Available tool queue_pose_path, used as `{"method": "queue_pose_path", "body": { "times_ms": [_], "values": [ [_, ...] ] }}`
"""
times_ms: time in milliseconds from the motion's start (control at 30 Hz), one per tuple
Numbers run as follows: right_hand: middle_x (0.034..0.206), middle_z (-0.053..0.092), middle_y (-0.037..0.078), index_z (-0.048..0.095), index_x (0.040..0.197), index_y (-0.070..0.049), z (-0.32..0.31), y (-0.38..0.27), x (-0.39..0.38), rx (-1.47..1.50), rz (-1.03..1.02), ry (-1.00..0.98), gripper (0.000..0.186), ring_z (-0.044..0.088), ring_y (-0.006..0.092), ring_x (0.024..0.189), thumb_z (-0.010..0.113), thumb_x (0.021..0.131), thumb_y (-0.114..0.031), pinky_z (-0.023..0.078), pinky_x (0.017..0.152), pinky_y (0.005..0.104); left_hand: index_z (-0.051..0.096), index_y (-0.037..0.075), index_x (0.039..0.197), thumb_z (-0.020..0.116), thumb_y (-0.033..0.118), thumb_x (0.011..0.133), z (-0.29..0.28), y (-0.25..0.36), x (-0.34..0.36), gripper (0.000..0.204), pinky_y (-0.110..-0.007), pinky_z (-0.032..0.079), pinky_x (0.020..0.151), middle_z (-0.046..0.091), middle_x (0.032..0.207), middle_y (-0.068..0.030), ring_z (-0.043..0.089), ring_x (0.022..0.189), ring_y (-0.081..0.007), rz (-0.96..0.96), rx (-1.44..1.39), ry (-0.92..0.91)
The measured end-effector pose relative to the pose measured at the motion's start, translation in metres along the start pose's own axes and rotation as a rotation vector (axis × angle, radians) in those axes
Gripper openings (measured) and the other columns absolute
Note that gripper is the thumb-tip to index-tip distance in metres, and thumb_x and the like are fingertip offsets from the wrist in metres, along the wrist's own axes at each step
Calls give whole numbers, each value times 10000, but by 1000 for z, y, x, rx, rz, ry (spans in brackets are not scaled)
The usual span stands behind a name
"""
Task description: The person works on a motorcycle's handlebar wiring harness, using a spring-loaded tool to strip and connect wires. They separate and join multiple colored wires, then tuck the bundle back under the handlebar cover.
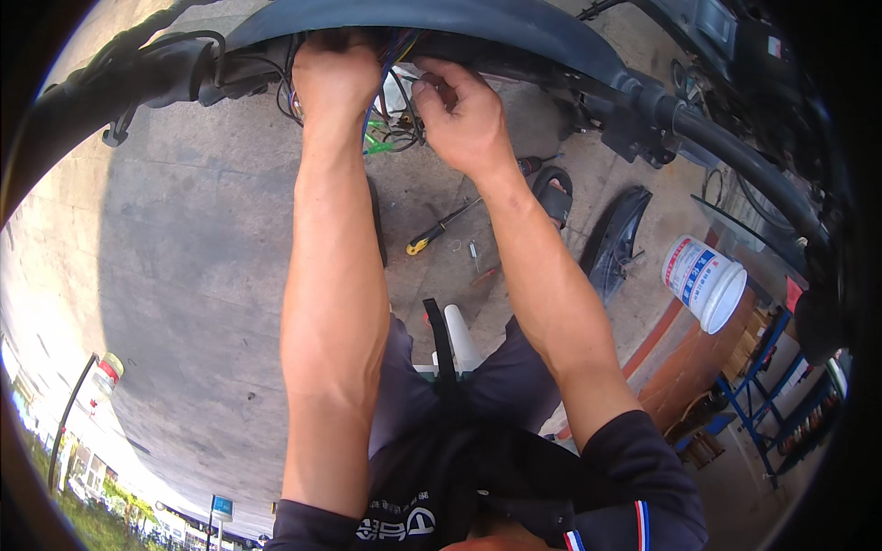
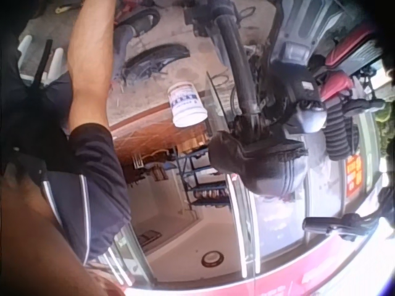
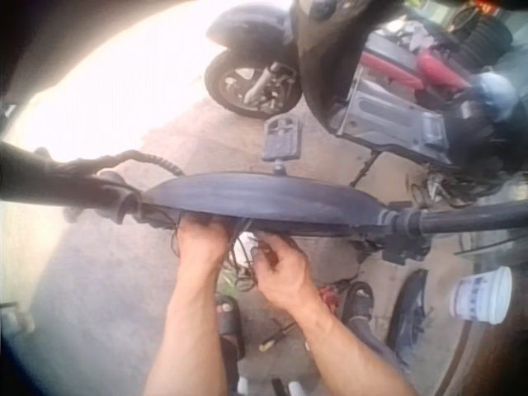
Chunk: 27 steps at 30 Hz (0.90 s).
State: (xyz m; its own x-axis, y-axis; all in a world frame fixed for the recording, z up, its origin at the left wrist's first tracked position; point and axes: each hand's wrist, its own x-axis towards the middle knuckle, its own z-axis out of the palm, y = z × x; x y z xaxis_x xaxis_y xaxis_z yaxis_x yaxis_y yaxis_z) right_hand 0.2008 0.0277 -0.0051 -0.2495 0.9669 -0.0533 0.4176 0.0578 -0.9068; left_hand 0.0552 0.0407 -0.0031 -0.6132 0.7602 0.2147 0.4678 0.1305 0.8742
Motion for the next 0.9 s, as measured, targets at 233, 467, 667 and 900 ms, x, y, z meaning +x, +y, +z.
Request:
{"method": "queue_pose_path", "body": {
  "times_ms": [233, 467, 667, 900],
  "values": [
    [970, 739, 113, 703, 1152, -15, -19, 0, -10, -45, 77, -119, 281, 679, 150, 817, 677, 916, -165, 547, 762, 297, 647, -31, 1183, 623, 154, 953, -2, -5, 5, 297, -422, 510, 938, 701, 1147, -232, 667, 1082, -366, -12, 30, -109],
    [970, 709, 152, 699, 1149, -13, -49, 7, -50, -162, -61, -394, 313, 680, 229, 785, 671, 884, -177, 551, 744, 351, 629, -36, 1262, 666, 207, 941, 14, -30, 6, 404, -392, 488, 991, 683, 1214, -246, 647, 1170, -343, -64, -26, -40],
    [938, 701, 123, 697, 1157, -13, -123, 41, -86, -249, 38, -287, 303, 666, 204, 759, 682, 903, -177, 542, 724, 336, 748, -16, 905, 606, 314, 851, 23, -45, 6, 364, -416, 540, 863, 730, 938, -249, 713, 956, -394, -47, 91, 14],
    [991, 716, 138, 695, 1148, -33, -190, 88, -183, -308, 177, -210, 298, 695, 268, 859, 687, 891, -184, 545, 773, 380, 735, -9, 1085, 677, 330, 855, 9, -56, 27, 415, -412, 523, 939, 742, 1076, -210, 707, 1061, -332, 188, 345, -67]
  ]
}}
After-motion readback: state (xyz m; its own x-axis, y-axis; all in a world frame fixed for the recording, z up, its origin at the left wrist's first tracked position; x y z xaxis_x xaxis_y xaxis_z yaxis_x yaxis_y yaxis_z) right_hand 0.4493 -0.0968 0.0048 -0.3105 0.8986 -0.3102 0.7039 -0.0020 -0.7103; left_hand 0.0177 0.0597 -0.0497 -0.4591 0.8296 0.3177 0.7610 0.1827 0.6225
